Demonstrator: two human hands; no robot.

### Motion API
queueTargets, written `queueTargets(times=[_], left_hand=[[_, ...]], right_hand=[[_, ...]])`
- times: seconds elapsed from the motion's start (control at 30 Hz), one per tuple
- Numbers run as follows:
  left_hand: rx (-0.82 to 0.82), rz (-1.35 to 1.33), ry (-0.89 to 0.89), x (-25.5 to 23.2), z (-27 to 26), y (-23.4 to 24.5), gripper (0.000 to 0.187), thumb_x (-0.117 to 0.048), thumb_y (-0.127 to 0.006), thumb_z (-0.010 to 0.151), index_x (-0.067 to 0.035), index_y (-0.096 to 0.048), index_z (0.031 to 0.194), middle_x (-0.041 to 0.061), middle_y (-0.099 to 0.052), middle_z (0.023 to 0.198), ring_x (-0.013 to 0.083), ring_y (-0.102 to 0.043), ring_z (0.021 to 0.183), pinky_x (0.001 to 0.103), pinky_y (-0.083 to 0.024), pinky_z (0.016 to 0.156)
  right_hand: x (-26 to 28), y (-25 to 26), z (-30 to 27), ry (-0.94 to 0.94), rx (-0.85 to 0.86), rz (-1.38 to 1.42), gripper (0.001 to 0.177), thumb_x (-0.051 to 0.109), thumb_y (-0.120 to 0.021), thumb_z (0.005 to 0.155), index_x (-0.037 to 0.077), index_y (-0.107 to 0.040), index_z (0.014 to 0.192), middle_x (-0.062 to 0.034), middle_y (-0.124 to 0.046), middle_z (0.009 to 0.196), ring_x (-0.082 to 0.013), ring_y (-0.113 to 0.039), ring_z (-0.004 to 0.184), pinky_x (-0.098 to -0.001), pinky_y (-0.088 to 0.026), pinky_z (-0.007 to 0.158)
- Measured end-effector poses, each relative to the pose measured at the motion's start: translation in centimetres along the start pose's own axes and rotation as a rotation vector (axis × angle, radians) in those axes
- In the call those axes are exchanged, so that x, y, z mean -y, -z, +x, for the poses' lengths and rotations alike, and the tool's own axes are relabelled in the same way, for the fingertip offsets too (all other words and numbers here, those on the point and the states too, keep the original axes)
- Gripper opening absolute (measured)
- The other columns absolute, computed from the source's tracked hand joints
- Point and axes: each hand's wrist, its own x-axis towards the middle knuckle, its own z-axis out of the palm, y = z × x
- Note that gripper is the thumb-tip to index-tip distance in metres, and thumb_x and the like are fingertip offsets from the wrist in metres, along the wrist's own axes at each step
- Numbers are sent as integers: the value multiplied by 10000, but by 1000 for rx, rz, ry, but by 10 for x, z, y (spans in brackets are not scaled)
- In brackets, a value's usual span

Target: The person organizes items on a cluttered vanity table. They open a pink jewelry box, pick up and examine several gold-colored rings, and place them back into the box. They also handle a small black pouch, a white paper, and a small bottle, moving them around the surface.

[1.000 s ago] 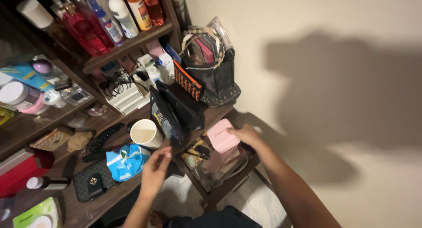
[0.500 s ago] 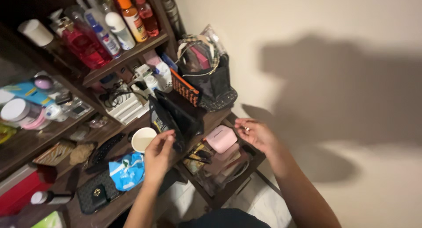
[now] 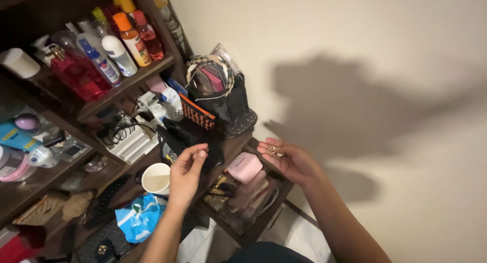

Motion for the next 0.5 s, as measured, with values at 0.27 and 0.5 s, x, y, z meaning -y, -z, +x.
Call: queueTargets(times=[0.27, 0.5], left_hand=[[91, 227, -178, -26, -11, 14, 224, -104, -714, 928, -29, -745, 1138, 21, -726, 1015, 94, -676, 919, 238, -531, 821], [246, 509, -307, -93, -13, 41, 347, -180, -791, 830, -73, -730, 1154, 107, -678, 1138, 238, -703, 879, 325, -559, 715]], right_hand=[[-42, -53, -4, 21, -37, 56, 310, 24, -495, 1020, -115, -575, 1285, -285, -608, 1333, -358, -638, 1231, -367, -544, 984], [-87, -121, 3, -85, 149, 161, 484, 305, -472, 1022, -69, -594, 1303, -250, -663, 1293, -352, -657, 1204, -434, -564, 975]])
